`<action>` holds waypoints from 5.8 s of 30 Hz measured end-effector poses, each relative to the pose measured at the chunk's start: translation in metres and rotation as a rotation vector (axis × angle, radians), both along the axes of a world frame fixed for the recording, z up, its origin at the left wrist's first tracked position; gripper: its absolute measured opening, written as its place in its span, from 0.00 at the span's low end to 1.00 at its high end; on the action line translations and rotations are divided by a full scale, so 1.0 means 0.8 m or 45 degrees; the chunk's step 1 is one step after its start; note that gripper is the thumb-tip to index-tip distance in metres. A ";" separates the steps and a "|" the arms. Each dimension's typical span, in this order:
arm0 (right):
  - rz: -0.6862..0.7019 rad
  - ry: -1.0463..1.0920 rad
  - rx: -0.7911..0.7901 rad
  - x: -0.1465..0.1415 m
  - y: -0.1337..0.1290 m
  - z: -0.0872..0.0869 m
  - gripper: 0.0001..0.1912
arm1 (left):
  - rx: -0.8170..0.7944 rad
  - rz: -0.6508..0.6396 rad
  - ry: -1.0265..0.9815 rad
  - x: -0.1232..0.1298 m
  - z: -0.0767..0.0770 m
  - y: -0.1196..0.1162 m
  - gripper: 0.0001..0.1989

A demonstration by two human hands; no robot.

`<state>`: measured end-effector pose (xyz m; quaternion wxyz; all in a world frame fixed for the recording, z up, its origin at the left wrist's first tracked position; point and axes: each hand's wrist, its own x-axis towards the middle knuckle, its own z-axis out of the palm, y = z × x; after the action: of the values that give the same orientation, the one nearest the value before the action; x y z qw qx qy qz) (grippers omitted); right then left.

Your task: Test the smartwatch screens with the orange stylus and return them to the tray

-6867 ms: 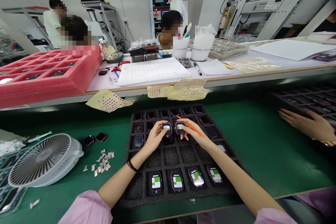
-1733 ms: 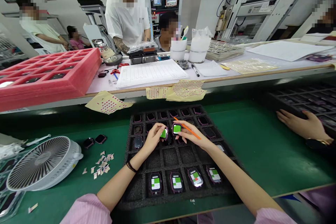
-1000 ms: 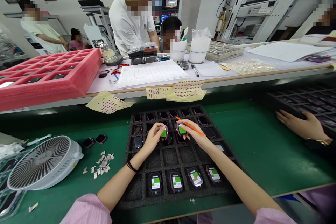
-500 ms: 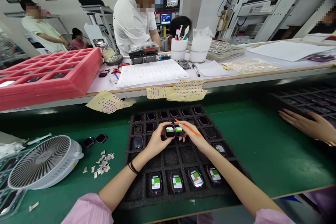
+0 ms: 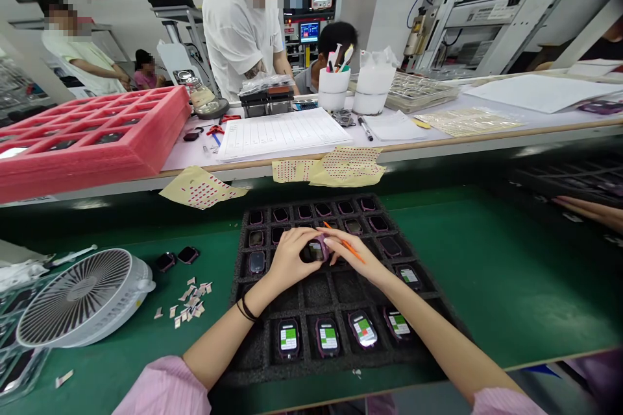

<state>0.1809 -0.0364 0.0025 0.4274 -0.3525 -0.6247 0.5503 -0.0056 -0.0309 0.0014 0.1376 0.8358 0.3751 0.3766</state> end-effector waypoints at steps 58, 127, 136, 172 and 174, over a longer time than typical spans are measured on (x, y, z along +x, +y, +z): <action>-0.544 0.315 0.129 0.019 -0.009 0.025 0.24 | -0.373 -0.060 -0.356 0.003 0.006 -0.011 0.24; -0.211 0.278 -0.294 -0.009 -0.005 0.005 0.27 | -0.148 -0.025 -0.383 0.007 -0.002 -0.011 0.25; -0.162 0.386 -0.365 -0.009 -0.005 0.002 0.25 | -0.180 -0.023 -0.398 0.007 -0.002 -0.011 0.24; -0.422 0.205 -0.185 0.003 0.002 0.004 0.27 | -1.521 -0.375 -1.104 0.002 0.008 -0.004 0.33; -0.413 0.207 -0.188 0.003 0.002 0.003 0.26 | -1.402 -0.359 -1.119 0.003 0.006 -0.005 0.31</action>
<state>0.1835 -0.0345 0.0046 0.5326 -0.4335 -0.4811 0.5450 -0.0030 -0.0349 0.0065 0.7250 0.4565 0.3089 0.4131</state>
